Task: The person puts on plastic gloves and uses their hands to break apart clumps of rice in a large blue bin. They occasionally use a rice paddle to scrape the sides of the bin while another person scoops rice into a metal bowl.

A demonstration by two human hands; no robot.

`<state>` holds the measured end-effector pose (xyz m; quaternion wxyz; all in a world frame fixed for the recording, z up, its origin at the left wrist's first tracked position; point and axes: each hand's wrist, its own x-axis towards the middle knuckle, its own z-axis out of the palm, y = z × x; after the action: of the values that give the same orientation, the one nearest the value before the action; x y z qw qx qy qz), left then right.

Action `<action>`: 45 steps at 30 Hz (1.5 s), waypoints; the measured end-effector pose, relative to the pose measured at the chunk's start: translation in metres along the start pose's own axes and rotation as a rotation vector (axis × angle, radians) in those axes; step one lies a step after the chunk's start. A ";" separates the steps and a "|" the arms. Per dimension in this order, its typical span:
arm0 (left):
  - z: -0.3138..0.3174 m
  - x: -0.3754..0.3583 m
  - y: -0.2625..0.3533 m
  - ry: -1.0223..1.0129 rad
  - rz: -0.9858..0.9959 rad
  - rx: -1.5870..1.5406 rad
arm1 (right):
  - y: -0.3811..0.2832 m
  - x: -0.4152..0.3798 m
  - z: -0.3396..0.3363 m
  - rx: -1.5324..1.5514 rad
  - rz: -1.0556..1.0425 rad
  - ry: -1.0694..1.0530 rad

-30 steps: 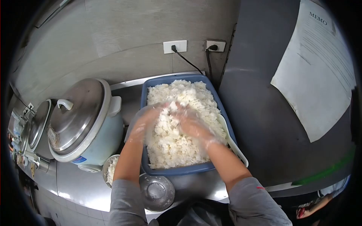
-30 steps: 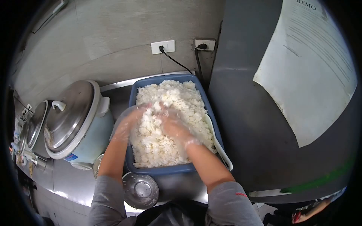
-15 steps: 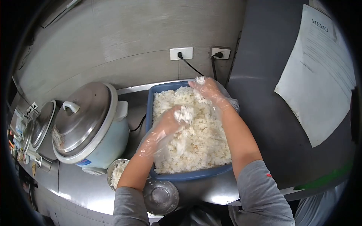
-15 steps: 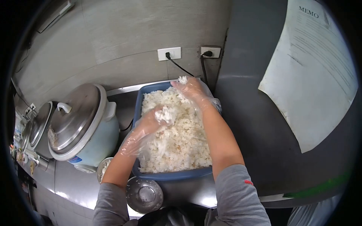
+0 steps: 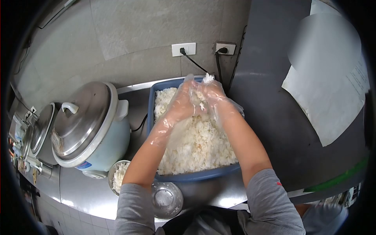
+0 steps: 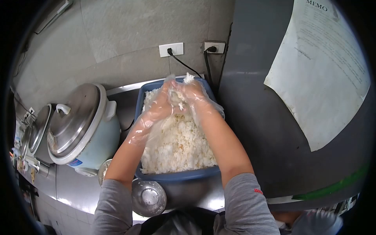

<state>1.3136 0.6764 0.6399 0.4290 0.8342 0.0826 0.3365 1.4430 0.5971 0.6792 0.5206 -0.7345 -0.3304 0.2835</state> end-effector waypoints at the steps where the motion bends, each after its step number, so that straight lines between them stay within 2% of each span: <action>1: 0.000 0.002 -0.001 0.023 0.035 0.059 | -0.007 -0.013 0.003 0.095 -0.007 -0.061; 2: 0.001 0.005 -0.001 0.046 0.069 0.117 | -0.002 -0.005 0.011 0.275 0.055 -0.029; 4: 0.007 0.002 0.005 0.103 0.199 0.109 | -0.001 -0.007 0.006 0.261 -0.016 -0.251; 5: 0.007 0.001 0.005 0.094 0.182 0.026 | -0.001 -0.008 0.001 0.255 -0.052 -0.359; 6: 0.006 0.001 0.009 0.084 0.165 -0.059 | -0.014 -0.019 -0.009 0.106 -0.032 -0.412; 7: 0.005 0.001 0.013 0.074 0.148 -0.143 | -0.011 -0.019 -0.011 0.077 -0.093 -0.391; 8: 0.001 0.001 0.018 0.100 0.080 0.083 | -0.008 -0.017 -0.013 0.048 -0.155 -0.369; 11: -0.007 0.002 0.022 0.083 -0.133 0.296 | -0.001 -0.003 -0.012 0.029 -0.234 -0.336; 12: -0.005 0.003 0.020 0.169 0.062 0.221 | -0.008 -0.015 -0.012 0.081 -0.247 -0.329; 15: -0.007 -0.002 0.020 0.176 -0.074 0.272 | -0.005 -0.013 -0.010 0.102 -0.278 -0.295; 18: -0.009 0.006 -0.009 0.230 -0.001 0.429 | -0.003 -0.008 -0.003 0.024 -0.249 -0.207; 19: -0.012 0.006 -0.011 0.214 -0.023 0.454 | -0.003 -0.007 0.000 -0.008 -0.231 -0.169; 22: -0.022 0.000 -0.001 0.182 -0.141 0.496 | 0.005 0.001 0.004 -0.253 -0.371 -0.044; 24: -0.029 -0.003 0.010 0.179 -0.285 0.476 | 0.006 0.005 0.006 -0.359 -0.258 0.035; 27: -0.036 -0.005 -0.020 0.208 -0.272 0.168 | 0.019 0.027 0.005 -0.468 -0.106 0.067; 28: -0.038 -0.002 -0.053 0.196 -0.292 0.208 | 0.024 0.034 0.005 -0.496 -0.059 0.062; 31: -0.043 -0.002 -0.053 0.123 -0.487 -0.288 | 0.026 -0.004 0.030 -0.628 -0.068 0.186; 33: -0.047 -0.005 -0.040 0.102 -0.490 -0.080 | 0.044 0.001 0.059 -0.899 -0.277 0.001; 34: -0.047 -0.007 -0.034 0.090 -0.492 0.023 | 0.013 -0.027 0.061 -0.986 -0.205 -0.193; 37: -0.041 -0.005 -0.049 0.102 -0.435 0.301 | 0.013 -0.054 0.078 -1.135 -0.189 -0.524; 39: -0.037 -0.007 -0.059 0.132 -0.399 0.410 | 0.026 -0.090 0.071 -1.009 -0.406 -0.529; 41: -0.036 -0.014 -0.064 0.185 -0.374 0.442 | 0.071 -0.108 0.062 -0.817 -0.656 -0.454; 42: -0.039 -0.018 -0.056 0.111 -0.411 0.515 | 0.086 -0.110 0.053 -0.718 -0.777 -0.414; 44: -0.052 -0.031 -0.013 -0.037 -0.485 0.658 | 0.067 -0.127 0.022 -0.826 -0.573 -0.456; 45: -0.057 -0.041 0.009 -0.074 -0.531 0.586 | 0.061 -0.132 0.007 -0.878 -0.469 -0.475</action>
<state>1.2456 0.6909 0.6498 0.2477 0.8824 0.3725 0.1458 1.3676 0.4835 0.6290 0.1256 -0.7051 -0.6809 0.1533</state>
